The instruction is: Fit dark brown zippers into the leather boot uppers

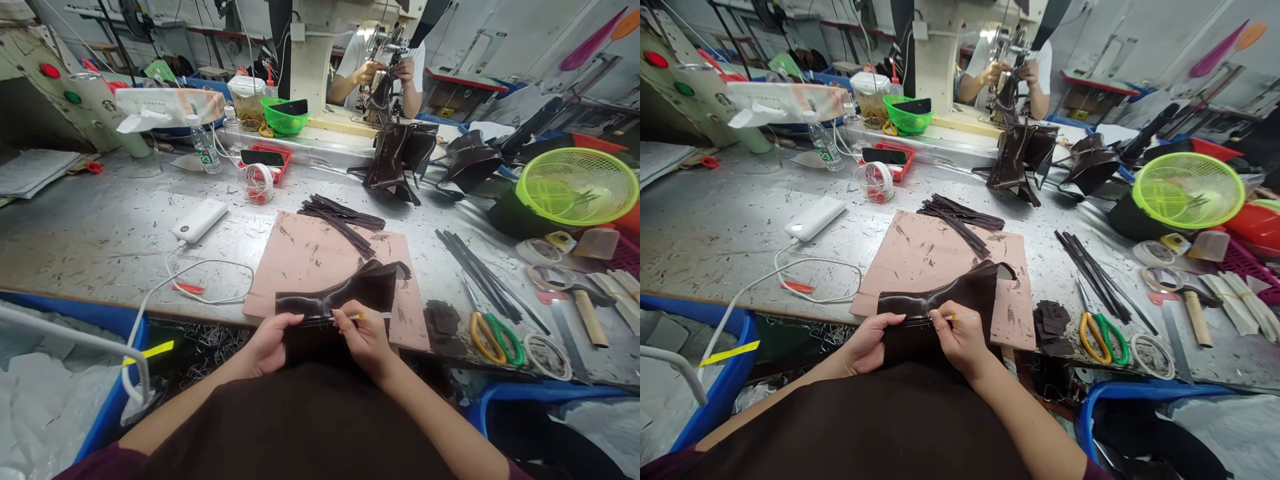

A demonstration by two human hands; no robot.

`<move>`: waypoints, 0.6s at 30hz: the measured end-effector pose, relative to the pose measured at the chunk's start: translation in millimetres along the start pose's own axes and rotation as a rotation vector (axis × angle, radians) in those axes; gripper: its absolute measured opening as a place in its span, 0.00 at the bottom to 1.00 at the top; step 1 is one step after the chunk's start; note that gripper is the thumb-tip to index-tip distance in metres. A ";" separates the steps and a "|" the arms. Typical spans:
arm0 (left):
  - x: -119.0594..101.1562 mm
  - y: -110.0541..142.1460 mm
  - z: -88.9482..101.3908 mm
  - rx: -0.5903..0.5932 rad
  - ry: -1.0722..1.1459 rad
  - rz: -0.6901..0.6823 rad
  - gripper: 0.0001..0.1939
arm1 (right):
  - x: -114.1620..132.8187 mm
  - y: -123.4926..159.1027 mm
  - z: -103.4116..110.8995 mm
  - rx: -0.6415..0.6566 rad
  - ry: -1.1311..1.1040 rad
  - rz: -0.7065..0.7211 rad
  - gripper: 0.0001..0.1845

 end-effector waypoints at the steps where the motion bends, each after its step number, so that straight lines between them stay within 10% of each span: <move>1: 0.0 0.1 -0.1 0.001 -0.001 0.000 0.11 | 0.3 -0.3 -0.2 0.003 0.002 0.003 0.13; 18: 0.1 -1.2 0.1 0.013 0.025 -0.001 0.10 | -0.8 0.8 -1.2 -0.005 -0.021 -0.015 0.13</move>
Point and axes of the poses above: each hand's wrist, its own y-axis away from the middle knuckle, its own z-axis out of the back of the hand, x = y × z, the point moved 7 cm from there along -y, towards the middle knuckle, and after that the axes turned 11 degrees about z, right-handed, at the moved point
